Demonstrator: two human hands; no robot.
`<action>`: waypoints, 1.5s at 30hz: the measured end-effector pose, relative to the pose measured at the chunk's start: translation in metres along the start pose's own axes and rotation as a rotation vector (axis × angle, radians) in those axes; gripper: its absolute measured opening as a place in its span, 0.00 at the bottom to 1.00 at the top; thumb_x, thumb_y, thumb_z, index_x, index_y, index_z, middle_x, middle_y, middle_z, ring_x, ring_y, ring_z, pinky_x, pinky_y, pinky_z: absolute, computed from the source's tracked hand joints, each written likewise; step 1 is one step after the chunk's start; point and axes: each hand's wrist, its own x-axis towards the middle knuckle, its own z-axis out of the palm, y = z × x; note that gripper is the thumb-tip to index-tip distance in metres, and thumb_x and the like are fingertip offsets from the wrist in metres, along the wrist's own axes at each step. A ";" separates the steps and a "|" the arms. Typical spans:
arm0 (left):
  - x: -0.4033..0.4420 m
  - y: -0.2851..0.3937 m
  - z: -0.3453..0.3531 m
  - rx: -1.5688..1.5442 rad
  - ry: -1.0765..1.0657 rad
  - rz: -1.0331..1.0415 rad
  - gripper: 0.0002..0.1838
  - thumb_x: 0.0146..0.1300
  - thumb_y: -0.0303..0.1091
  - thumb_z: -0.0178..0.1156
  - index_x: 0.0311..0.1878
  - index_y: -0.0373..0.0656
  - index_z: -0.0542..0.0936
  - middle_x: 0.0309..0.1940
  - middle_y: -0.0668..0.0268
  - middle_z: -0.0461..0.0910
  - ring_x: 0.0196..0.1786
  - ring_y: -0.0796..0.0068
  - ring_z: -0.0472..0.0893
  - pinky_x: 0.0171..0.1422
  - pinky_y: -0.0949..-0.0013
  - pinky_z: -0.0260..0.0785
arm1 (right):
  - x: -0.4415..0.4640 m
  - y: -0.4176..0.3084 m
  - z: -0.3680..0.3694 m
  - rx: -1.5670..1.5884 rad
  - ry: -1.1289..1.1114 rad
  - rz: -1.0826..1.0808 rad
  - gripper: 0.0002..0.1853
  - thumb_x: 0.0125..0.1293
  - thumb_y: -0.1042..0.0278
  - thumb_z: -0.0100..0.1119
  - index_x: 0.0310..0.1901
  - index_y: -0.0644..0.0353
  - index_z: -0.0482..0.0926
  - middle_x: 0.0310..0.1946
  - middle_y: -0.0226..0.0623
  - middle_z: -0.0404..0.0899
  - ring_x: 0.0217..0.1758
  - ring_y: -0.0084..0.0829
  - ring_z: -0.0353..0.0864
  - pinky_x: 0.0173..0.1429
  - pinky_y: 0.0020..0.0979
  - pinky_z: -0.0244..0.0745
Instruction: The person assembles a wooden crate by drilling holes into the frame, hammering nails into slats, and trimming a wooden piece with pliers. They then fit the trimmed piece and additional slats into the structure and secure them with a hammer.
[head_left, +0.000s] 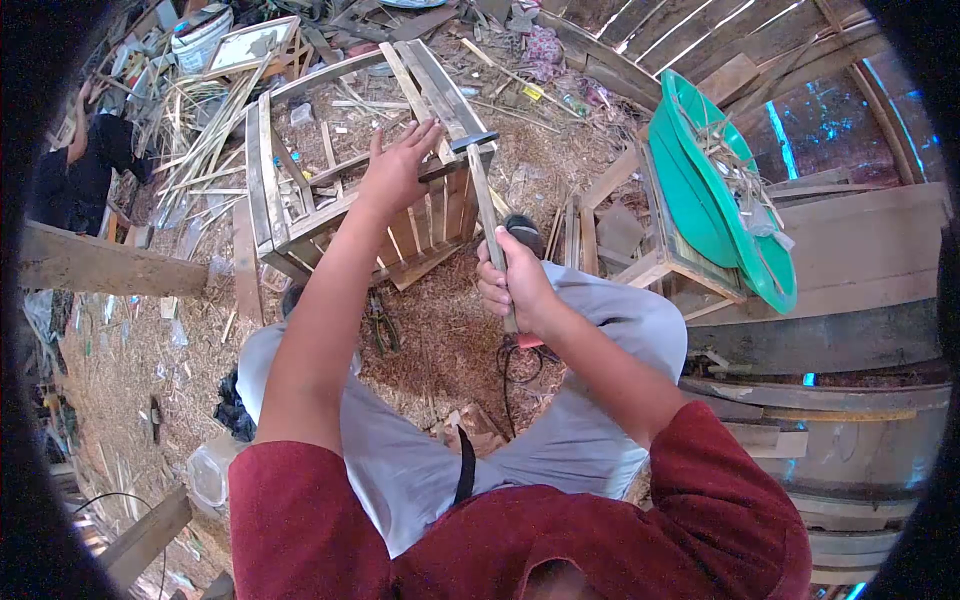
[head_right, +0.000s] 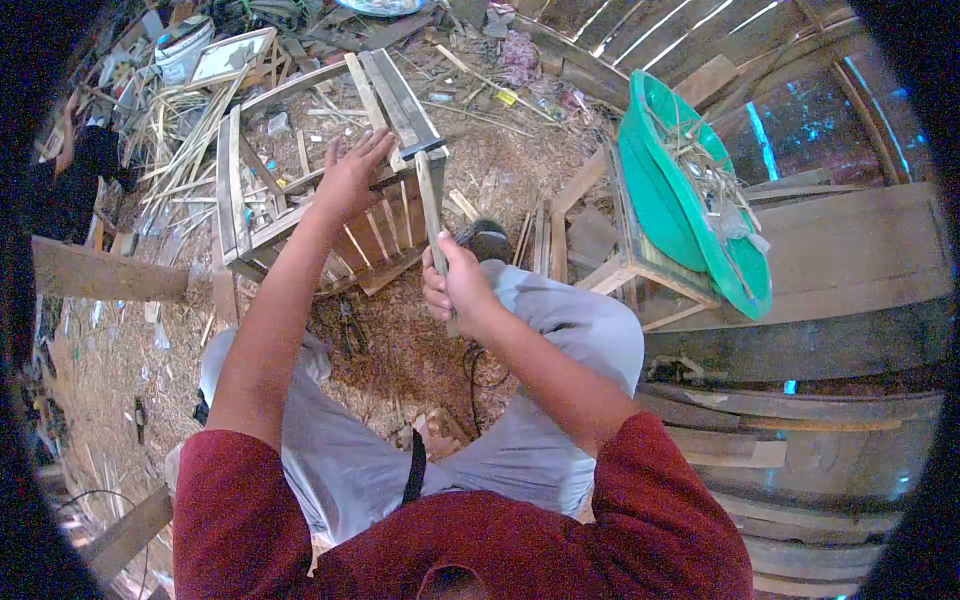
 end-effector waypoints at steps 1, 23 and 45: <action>0.000 0.000 -0.001 -0.003 0.002 0.000 0.61 0.46 0.32 0.81 0.84 0.62 0.58 0.85 0.76 0.56 0.85 0.66 0.58 0.87 0.32 0.42 | 0.001 0.001 -0.001 -0.018 -0.003 -0.002 0.24 0.83 0.39 0.39 0.40 0.52 0.70 0.14 0.23 0.57 0.09 0.22 0.55 0.13 0.31 0.53; -0.002 -0.003 0.001 0.017 0.057 0.034 0.56 0.49 0.40 0.81 0.82 0.59 0.61 0.83 0.74 0.61 0.81 0.64 0.67 0.84 0.32 0.49 | 0.009 -0.025 -0.025 -0.838 0.322 -0.444 0.25 0.84 0.49 0.45 0.32 0.59 0.75 0.20 0.28 0.71 0.24 0.24 0.70 0.33 0.33 0.67; 0.000 -0.003 0.003 -0.039 0.049 0.027 0.61 0.45 0.30 0.81 0.84 0.59 0.59 0.84 0.73 0.59 0.84 0.63 0.61 0.87 0.33 0.41 | 0.002 -0.028 -0.019 -0.899 0.288 -0.486 0.25 0.84 0.50 0.45 0.32 0.61 0.74 0.23 0.29 0.70 0.28 0.26 0.69 0.37 0.35 0.68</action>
